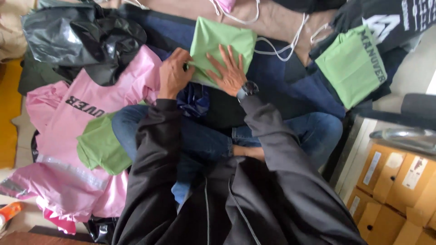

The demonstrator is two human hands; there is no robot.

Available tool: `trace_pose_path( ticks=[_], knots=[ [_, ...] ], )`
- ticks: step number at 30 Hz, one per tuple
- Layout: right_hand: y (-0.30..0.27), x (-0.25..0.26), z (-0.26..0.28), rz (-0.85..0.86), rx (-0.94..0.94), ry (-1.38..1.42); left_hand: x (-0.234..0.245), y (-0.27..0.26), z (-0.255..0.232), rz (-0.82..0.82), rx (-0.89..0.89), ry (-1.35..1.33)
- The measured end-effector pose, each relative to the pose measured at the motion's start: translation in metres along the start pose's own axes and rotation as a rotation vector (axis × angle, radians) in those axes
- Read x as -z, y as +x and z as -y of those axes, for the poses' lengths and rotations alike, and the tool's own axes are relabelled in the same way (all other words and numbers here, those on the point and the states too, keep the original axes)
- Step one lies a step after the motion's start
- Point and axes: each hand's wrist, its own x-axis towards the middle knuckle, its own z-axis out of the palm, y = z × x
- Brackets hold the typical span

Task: Folding a light green raincoat into a compact rectangular shape on the floor.

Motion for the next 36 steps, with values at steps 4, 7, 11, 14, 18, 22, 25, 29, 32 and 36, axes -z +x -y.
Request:
trace_pose_path(
  ticks=[4,7,11,14,18,22,25,29,32,36],
  knots=[
    [0.007,0.001,0.004,0.102,-0.002,-0.027,0.002,-0.009,0.001,-0.142,0.016,0.044],
    [-0.001,0.003,0.016,0.122,0.041,-0.075,0.004,-0.019,0.003,-0.188,-0.002,0.046],
    [-0.01,-0.003,0.018,0.11,0.052,-0.183,-0.031,-0.03,0.012,-0.274,0.042,0.231],
    [-0.005,-0.009,0.012,0.098,0.072,-0.227,-0.03,-0.031,0.01,-0.323,0.013,0.292],
    [-0.018,-0.017,0.02,-0.002,0.07,-0.244,-0.053,-0.038,0.045,-0.249,0.19,0.286],
    [-0.043,-0.019,0.028,-0.055,0.149,-0.23,-0.038,-0.031,0.036,-0.336,0.355,-0.039],
    [-0.041,-0.027,0.02,-0.053,0.144,-0.2,-0.073,-0.032,0.047,-0.189,0.241,0.092],
    [-0.032,-0.035,0.002,-0.164,0.11,-0.089,-0.108,-0.029,0.074,-0.222,0.102,0.279],
    [-0.034,-0.041,-0.034,-0.882,-0.082,0.001,-0.112,-0.012,0.078,-0.257,-0.084,0.182],
    [-0.072,-0.078,-0.08,-0.531,-0.649,0.604,-0.111,-0.035,0.07,0.062,-0.047,-0.027]
  ],
)
